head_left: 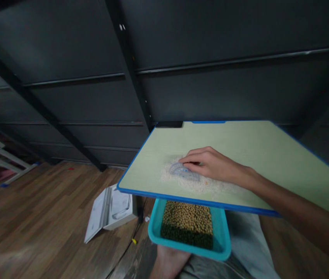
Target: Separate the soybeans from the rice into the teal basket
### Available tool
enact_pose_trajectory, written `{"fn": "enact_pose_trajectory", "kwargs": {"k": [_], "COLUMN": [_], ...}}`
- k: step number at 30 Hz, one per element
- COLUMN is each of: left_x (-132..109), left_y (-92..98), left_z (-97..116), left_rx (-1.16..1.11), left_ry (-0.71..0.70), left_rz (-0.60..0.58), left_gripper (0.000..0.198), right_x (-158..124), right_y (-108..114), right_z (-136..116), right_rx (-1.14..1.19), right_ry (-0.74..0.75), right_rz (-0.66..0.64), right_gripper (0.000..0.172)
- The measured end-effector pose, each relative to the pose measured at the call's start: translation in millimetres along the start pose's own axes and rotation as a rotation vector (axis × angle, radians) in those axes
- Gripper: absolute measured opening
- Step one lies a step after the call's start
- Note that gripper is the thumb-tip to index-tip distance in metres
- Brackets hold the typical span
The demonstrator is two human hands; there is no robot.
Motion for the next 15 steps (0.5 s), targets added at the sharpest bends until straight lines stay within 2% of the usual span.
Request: {"fn": "enact_pose_trajectory", "kwargs": {"k": [3, 8, 10, 12, 15], "left_x": [0, -7, -8, -7, -5], "left_y": [6.0, 41.7, 49.4, 49.4, 36.2], "left_z": [0, -3, -5, -6, -5], "left_rx": [0.052, 0.078, 0.06, 0.042, 0.024], "left_ry": [-0.019, -0.054, -0.061, -0.059, -0.038], "left_rz": [0.042, 0.084, 0.066, 0.044, 0.007], "left_gripper": [0.043, 0.046, 0.048, 0.045, 0.041], "right_x": [1, -1, -1, -1, 0], "right_y": [4, 17, 21, 22, 17], "right_z": [3, 11, 13, 14, 13], "right_rx": [-0.022, -0.093, -0.094, -0.074, -0.027], "right_ry": [0.016, -0.012, -0.029, -0.04, -0.039], "right_rz": [0.057, 0.097, 0.115, 0.113, 0.079], "right_gripper": [0.026, 0.027, 0.026, 0.025, 0.023]}}
Point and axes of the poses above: each hand's wrist, its own x-axis towards the middle knuckle, its own y-axis out of the back of the hand, z = x × y, the point moved 6 cm from there along x, towards the middle knuckle, and after that the axes turned 8 degrees about x, right-handed, at the moved point
